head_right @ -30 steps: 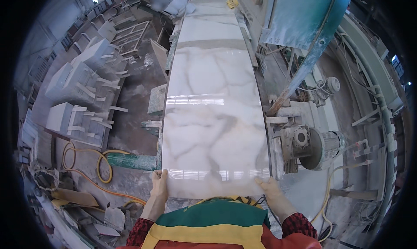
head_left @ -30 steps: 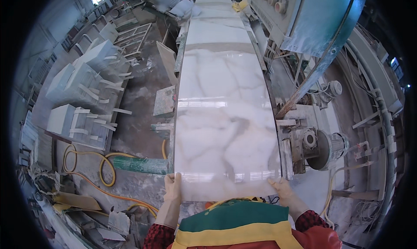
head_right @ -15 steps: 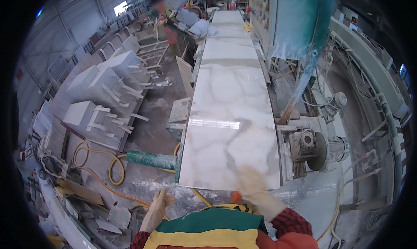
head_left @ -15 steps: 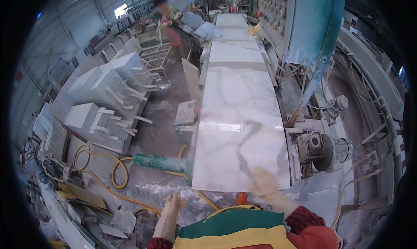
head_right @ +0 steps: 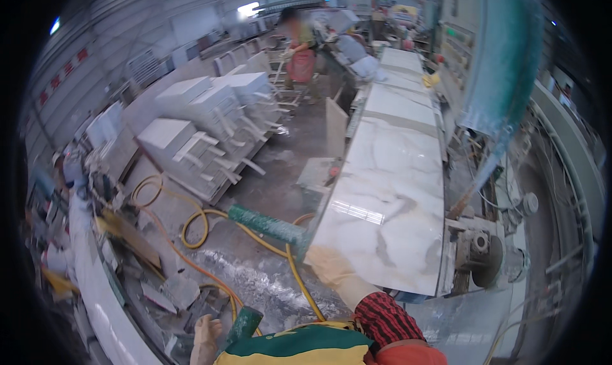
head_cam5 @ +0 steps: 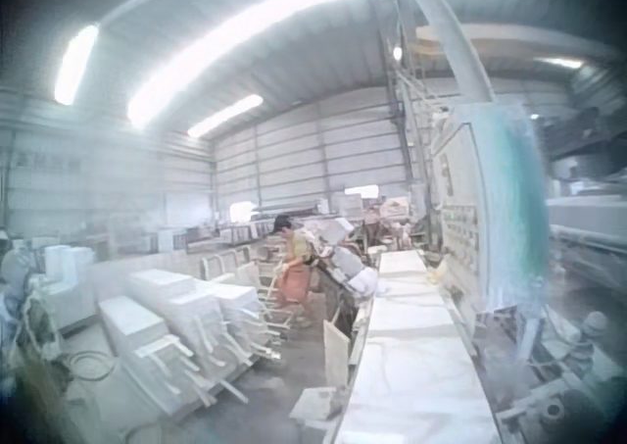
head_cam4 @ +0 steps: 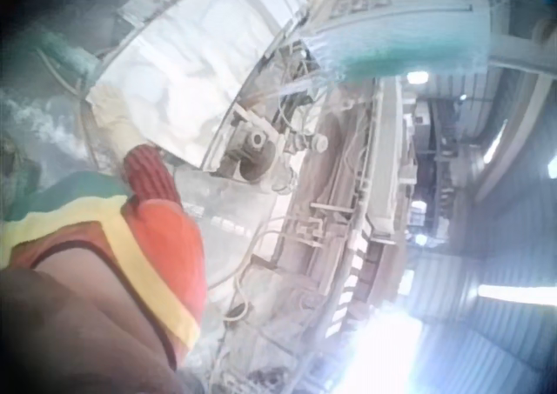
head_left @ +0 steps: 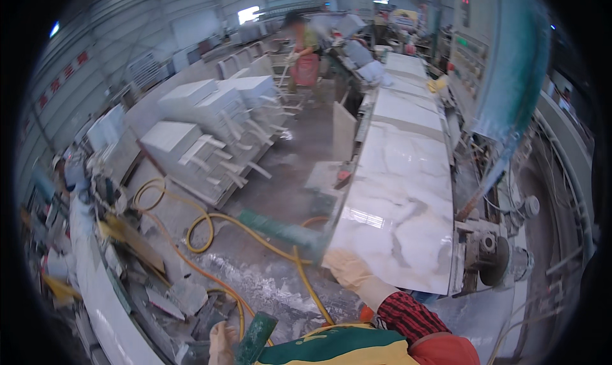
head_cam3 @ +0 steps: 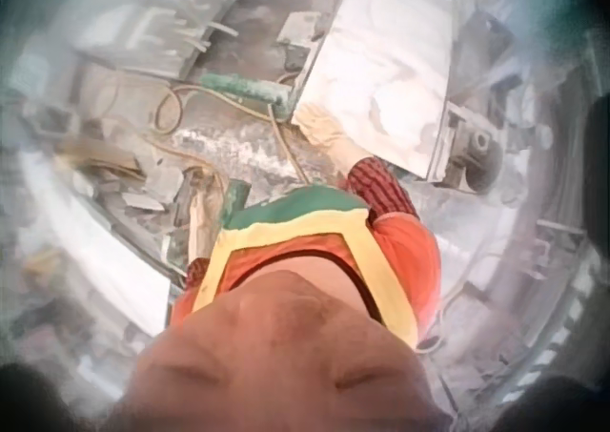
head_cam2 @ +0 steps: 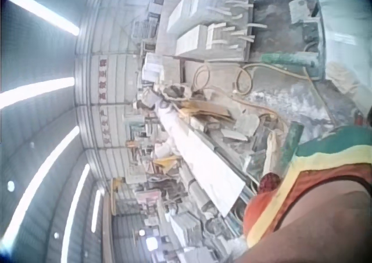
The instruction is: The person repeatedly picks up large white marble-like slabs from a conveyor, wipes their surfaces with gloved hands, and places them back onto the conveyor. The task is performed one at a time in a repetitive loop within a factory setting.
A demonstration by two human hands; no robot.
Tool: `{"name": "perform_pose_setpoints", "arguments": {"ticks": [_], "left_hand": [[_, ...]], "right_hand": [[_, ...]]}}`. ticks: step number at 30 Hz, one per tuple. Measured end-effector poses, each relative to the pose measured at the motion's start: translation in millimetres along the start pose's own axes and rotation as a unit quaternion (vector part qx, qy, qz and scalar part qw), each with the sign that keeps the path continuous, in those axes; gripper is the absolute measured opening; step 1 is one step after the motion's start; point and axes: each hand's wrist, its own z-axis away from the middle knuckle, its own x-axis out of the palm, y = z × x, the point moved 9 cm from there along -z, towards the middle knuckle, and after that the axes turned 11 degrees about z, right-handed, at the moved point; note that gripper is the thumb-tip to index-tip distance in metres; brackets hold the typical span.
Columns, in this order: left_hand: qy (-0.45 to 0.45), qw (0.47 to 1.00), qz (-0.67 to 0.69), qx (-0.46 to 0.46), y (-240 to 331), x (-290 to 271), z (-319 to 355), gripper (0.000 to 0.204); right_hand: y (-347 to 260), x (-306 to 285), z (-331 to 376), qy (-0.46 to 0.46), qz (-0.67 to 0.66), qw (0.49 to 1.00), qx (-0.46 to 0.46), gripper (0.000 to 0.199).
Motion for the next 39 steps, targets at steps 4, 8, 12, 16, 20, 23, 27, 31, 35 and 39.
{"name": "perform_pose_setpoints", "arguments": {"ticks": [4,8,12,16,20,23,27,31,35,39], "left_hand": [[0.090,0.968,0.071,0.221,6.8,-165.5,-28.8,0.025],[0.314,0.846,-0.267,0.337,56.7,-244.3,32.0,0.040],[0.443,0.770,-0.304,0.345,31.6,-334.8,95.1,0.050],[0.479,0.720,-0.438,0.244,-17.9,-419.9,135.5,0.052],[0.471,0.687,-0.482,0.271,-74.0,-441.0,132.3,0.054],[0.469,0.674,-0.485,0.303,-84.5,-421.8,143.9,0.053],[0.480,0.624,-0.510,0.345,-69.3,-393.5,150.8,0.050],[0.380,0.721,-0.498,0.297,-10.0,-330.0,174.4,0.051],[0.257,0.676,-0.517,0.458,-28.9,-321.4,170.6,0.053],[0.261,0.709,-0.493,0.431,-33.5,-321.3,172.4,0.053]], "right_hand": [[-9.2,-7.8,-6.7,0.002,0.007,1.000,0.023,0.029],[20.6,-17.9,38.0,-0.013,0.025,0.998,0.057,0.032],[39.4,-39.0,89.1,0.029,0.084,0.994,0.057,0.035],[68.8,-82.3,172.2,0.008,0.094,0.987,0.132,0.037],[164.3,-120.6,334.8,-0.028,0.180,0.950,0.254,0.046],[148.7,-150.8,361.8,-0.206,0.217,0.767,0.568,0.066],[145.1,-135.1,435.5,-0.100,0.202,0.832,0.507,0.046],[47.8,-45.1,469.3,-0.127,0.141,0.907,0.375,0.042],[-55.0,42.7,527.7,-0.320,0.070,0.827,0.456,0.044],[-128.7,68.6,529.7,-0.443,-0.001,0.728,0.524,0.048]]}}
